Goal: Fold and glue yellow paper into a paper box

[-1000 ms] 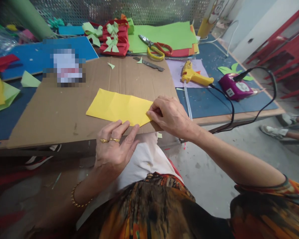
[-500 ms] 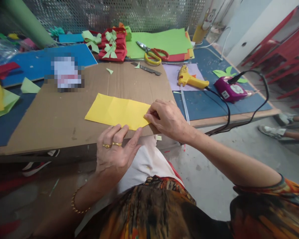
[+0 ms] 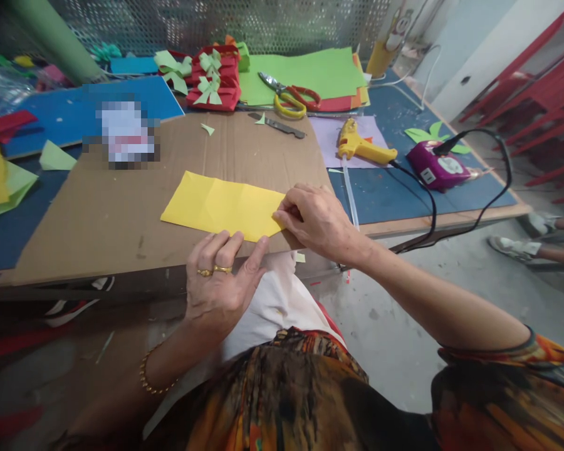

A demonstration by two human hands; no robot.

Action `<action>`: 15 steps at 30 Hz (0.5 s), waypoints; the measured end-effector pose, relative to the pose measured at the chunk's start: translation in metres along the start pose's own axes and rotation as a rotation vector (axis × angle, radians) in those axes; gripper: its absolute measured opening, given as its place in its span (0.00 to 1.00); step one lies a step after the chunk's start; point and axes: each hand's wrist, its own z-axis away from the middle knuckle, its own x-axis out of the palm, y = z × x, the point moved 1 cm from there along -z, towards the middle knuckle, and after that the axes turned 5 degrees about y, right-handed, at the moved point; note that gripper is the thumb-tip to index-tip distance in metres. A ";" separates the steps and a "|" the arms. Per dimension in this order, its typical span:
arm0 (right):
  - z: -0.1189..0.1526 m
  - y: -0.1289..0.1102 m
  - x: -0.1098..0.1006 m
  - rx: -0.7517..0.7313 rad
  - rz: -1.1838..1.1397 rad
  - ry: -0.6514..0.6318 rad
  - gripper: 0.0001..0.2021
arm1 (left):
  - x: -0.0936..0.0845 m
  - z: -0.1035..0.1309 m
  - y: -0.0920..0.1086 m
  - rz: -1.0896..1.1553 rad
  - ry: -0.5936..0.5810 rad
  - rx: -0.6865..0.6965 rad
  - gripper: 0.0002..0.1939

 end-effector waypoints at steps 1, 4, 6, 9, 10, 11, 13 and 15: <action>0.000 0.000 0.000 0.000 -0.006 -0.001 0.07 | 0.001 0.001 0.000 0.000 -0.005 -0.002 0.21; 0.001 0.000 0.001 0.000 -0.019 0.009 0.07 | 0.002 0.003 0.001 0.041 -0.025 -0.025 0.24; 0.001 0.000 0.001 0.001 -0.015 0.018 0.07 | 0.001 0.004 0.000 0.070 -0.023 -0.048 0.26; 0.000 -0.001 0.001 0.003 -0.006 0.016 0.08 | -0.001 0.003 0.000 0.062 -0.030 -0.043 0.25; 0.000 -0.001 0.000 0.003 -0.005 0.014 0.08 | -0.001 0.002 -0.001 0.049 -0.029 -0.033 0.23; 0.000 -0.001 0.000 0.002 -0.006 0.011 0.08 | -0.002 0.000 -0.001 0.033 -0.029 -0.014 0.23; 0.000 0.000 0.001 -0.001 -0.013 0.012 0.08 | -0.002 -0.002 -0.001 0.006 -0.024 0.018 0.22; 0.000 0.001 0.001 -0.001 -0.023 0.014 0.07 | -0.001 -0.003 -0.001 -0.009 -0.017 0.022 0.22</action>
